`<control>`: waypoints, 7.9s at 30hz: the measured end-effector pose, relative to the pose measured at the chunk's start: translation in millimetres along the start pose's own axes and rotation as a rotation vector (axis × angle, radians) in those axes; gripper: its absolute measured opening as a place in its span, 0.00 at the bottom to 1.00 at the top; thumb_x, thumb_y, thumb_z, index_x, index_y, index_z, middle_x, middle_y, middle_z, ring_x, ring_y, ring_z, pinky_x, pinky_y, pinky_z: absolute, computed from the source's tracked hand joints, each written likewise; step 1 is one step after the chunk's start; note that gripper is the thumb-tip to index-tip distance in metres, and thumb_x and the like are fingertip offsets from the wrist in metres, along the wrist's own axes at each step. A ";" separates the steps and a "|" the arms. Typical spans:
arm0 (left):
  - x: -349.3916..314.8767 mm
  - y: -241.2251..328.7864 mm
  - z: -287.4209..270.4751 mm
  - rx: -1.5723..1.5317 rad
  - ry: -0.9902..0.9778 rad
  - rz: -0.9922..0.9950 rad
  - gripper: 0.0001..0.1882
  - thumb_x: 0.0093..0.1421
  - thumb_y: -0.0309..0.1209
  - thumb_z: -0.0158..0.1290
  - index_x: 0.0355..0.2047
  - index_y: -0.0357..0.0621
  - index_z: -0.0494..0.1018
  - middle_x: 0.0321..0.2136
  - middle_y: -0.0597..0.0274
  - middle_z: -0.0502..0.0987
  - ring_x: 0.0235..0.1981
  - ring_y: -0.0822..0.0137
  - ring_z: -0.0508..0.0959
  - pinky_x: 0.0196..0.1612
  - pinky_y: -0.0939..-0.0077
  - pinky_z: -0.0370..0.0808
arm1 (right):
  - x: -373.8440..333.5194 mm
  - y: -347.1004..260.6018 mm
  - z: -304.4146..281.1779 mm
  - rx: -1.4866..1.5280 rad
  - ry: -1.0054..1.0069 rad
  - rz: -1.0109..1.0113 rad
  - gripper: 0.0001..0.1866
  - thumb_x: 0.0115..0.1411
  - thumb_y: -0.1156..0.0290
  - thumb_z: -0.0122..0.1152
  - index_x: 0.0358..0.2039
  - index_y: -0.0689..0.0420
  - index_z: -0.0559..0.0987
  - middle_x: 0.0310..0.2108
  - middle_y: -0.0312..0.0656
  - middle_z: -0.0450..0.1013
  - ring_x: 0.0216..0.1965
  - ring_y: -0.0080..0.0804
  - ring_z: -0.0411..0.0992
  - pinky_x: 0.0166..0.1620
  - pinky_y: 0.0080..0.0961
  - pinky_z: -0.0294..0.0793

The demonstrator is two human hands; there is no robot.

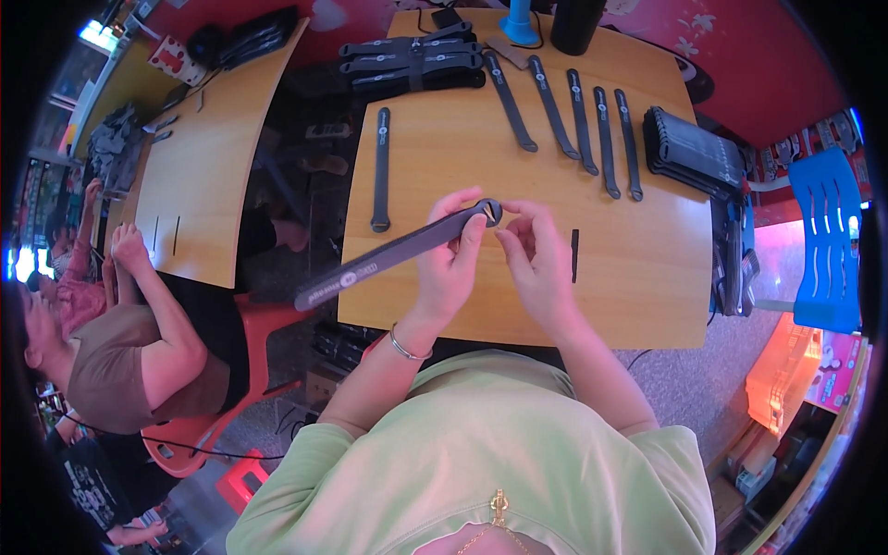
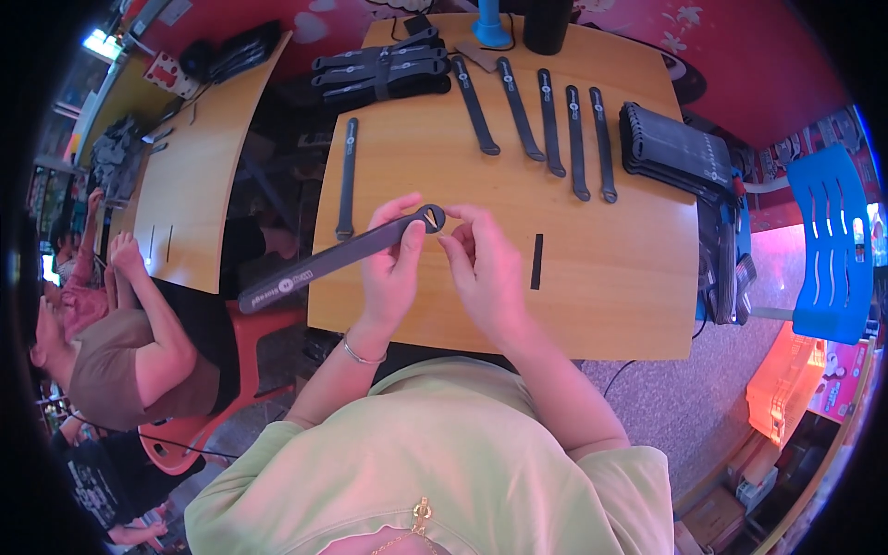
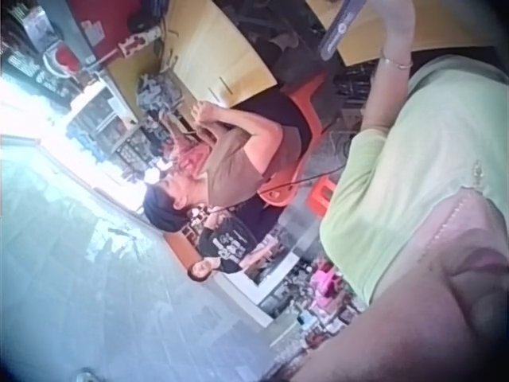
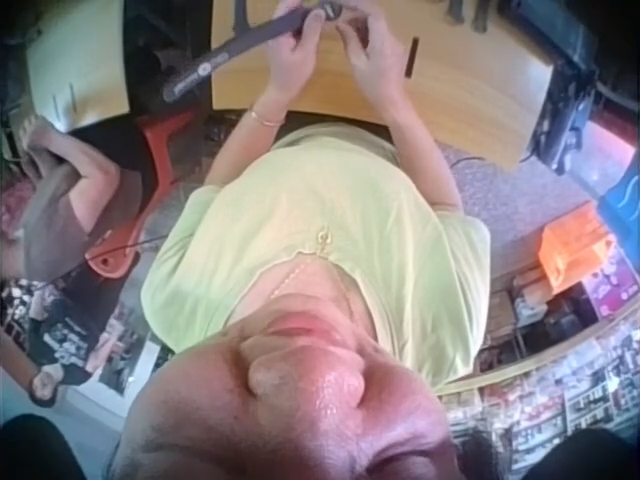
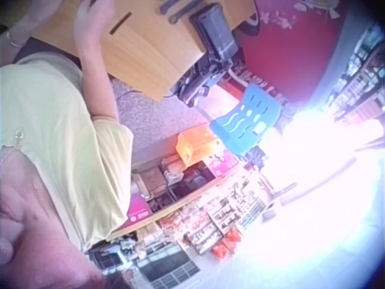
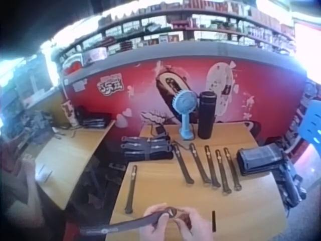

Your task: Assembling black storage straps by threading elastic loops and plastic components through them.

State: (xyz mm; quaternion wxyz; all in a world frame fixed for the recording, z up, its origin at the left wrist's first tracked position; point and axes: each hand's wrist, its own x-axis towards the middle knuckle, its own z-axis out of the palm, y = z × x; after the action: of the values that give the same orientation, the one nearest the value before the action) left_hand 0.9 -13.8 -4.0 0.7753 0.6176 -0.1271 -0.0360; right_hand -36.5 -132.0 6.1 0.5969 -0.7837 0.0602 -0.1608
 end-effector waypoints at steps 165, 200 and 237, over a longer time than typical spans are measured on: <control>81.1 -8.2 -139.9 -0.182 0.036 -0.380 0.21 0.68 0.43 0.34 0.27 0.40 0.66 0.48 0.49 0.71 0.53 0.61 0.68 0.57 0.66 0.63 | 100.2 27.9 72.8 -0.963 -0.411 -0.271 0.26 0.53 0.55 0.60 0.51 0.51 0.72 0.52 0.40 0.64 0.48 0.39 0.68 0.45 0.32 0.73; 2.7 17.7 0.5 -0.628 -0.277 -0.504 0.18 0.66 0.31 0.39 0.55 0.39 0.58 0.47 0.49 0.69 0.49 0.51 0.72 0.47 0.68 0.77 | -23.5 -29.5 -49.7 -0.198 -0.037 0.016 0.07 0.57 0.79 0.52 0.37 0.59 0.74 0.23 0.41 0.74 0.23 0.29 0.73 0.27 0.22 0.70; -5.4 14.3 15.0 -0.441 -0.161 -0.245 0.13 0.63 0.23 0.44 0.48 0.39 0.64 0.50 0.44 0.69 0.50 0.54 0.73 0.50 0.68 0.75 | -26.7 -20.7 -47.1 -0.425 0.077 -0.189 0.05 0.51 0.76 0.61 0.29 0.56 0.75 0.22 0.39 0.73 0.21 0.34 0.72 0.24 0.26 0.68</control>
State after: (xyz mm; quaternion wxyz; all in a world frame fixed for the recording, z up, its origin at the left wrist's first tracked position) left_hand -9.4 -23.6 12.0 0.8683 0.4398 -0.1017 -0.2056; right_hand -79.0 -161.7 32.2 0.3977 -0.8873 0.0418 -0.2298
